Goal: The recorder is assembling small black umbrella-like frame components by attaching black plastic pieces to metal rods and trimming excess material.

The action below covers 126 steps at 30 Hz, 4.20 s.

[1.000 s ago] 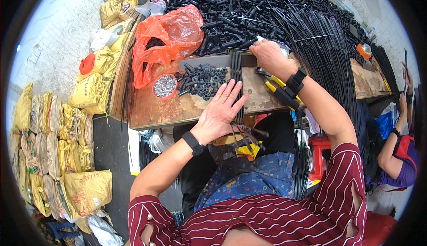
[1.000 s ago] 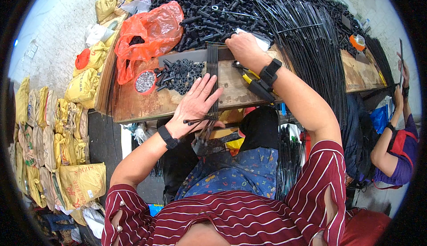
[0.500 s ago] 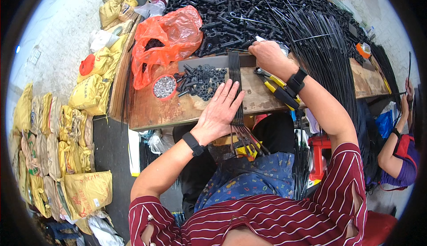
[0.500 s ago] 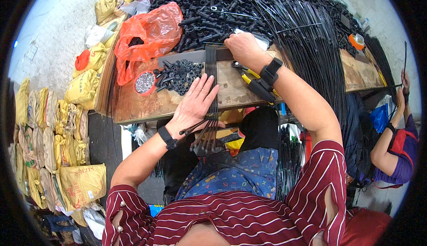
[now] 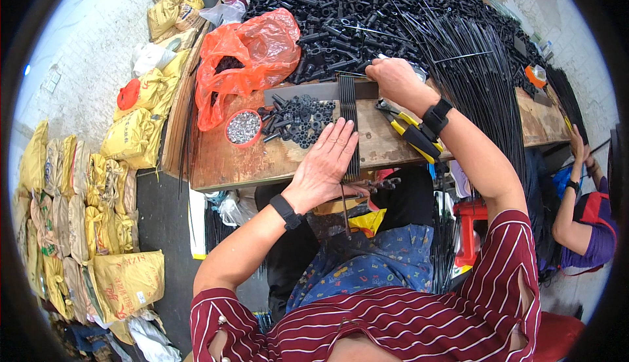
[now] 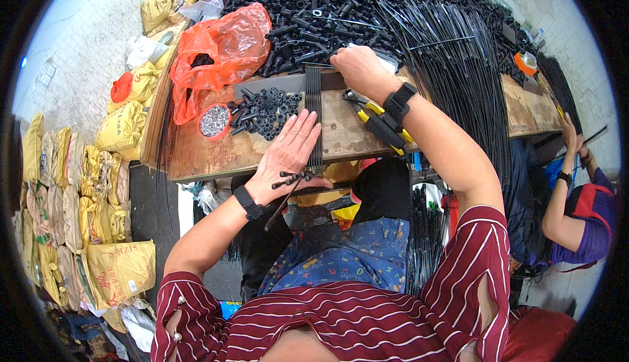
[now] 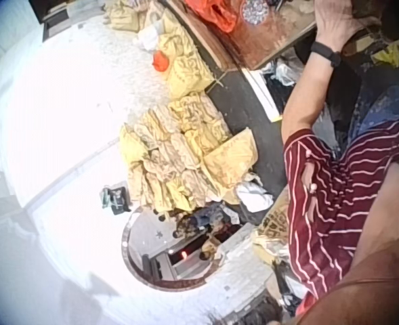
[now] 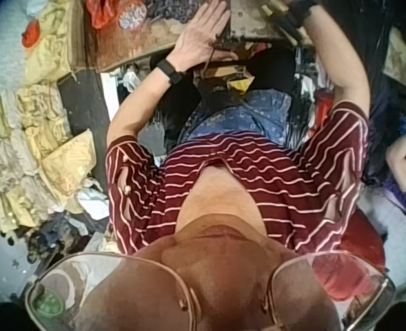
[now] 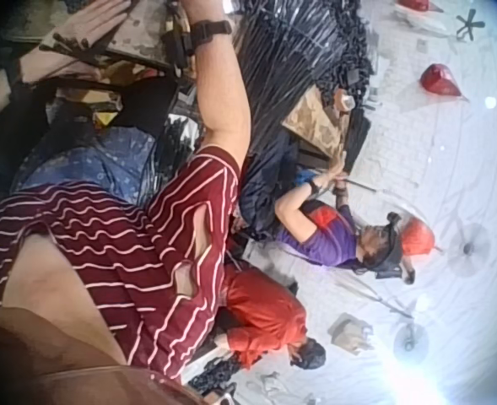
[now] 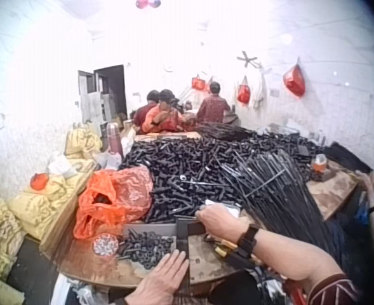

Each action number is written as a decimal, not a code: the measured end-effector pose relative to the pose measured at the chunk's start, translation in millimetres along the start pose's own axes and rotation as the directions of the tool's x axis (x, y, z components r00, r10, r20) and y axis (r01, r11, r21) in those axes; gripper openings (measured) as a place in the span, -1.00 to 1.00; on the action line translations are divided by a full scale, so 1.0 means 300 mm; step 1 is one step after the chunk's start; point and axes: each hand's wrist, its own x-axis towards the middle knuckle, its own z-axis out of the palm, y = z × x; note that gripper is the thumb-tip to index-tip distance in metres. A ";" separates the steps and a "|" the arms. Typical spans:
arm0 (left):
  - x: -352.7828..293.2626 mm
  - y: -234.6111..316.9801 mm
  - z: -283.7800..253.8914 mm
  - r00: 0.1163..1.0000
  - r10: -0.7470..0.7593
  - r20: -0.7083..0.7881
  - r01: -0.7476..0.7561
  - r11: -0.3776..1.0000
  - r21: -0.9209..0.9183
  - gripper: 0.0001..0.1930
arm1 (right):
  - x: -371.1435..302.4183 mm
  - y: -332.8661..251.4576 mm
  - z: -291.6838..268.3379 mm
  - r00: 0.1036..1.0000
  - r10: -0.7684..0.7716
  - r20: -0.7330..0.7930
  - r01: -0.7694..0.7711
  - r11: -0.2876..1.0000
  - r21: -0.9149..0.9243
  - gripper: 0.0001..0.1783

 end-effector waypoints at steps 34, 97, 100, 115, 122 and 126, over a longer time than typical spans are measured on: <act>-0.013 0.002 -0.016 0.999 0.007 0.043 -0.004 0.998 -0.061 -0.14 | 0.036 0.016 0.030 0.991 0.129 0.032 -0.132 0.977 0.167 -0.87; -0.014 -0.008 -0.002 0.998 0.063 0.005 -0.063 0.998 0.009 -0.12 | 0.048 -0.015 0.037 0.996 0.064 -0.058 -0.057 0.991 0.119 -0.87; -0.014 -0.006 -0.003 0.998 0.059 0.009 -0.059 0.998 0.015 -0.12 | 0.058 -0.031 0.046 0.989 0.080 -0.123 -0.054 0.979 0.196 -0.84; 0.008 -0.017 0.006 0.999 0.037 -0.021 -0.037 0.999 0.011 -0.16 | -0.267 0.239 -0.038 0.870 0.483 -0.101 -0.472 0.874 0.112 -0.81; 0.014 0.014 -0.048 0.999 0.019 -0.032 -0.023 0.993 -0.114 -0.12 | -0.326 0.273 0.034 0.889 0.457 -0.006 -0.456 0.887 -0.064 -0.81; -0.009 0.035 -0.066 0.998 -0.063 -0.028 0.048 0.932 -0.359 -0.28 | -0.323 0.225 -0.021 0.851 0.522 -0.066 -0.522 0.853 0.006 -0.82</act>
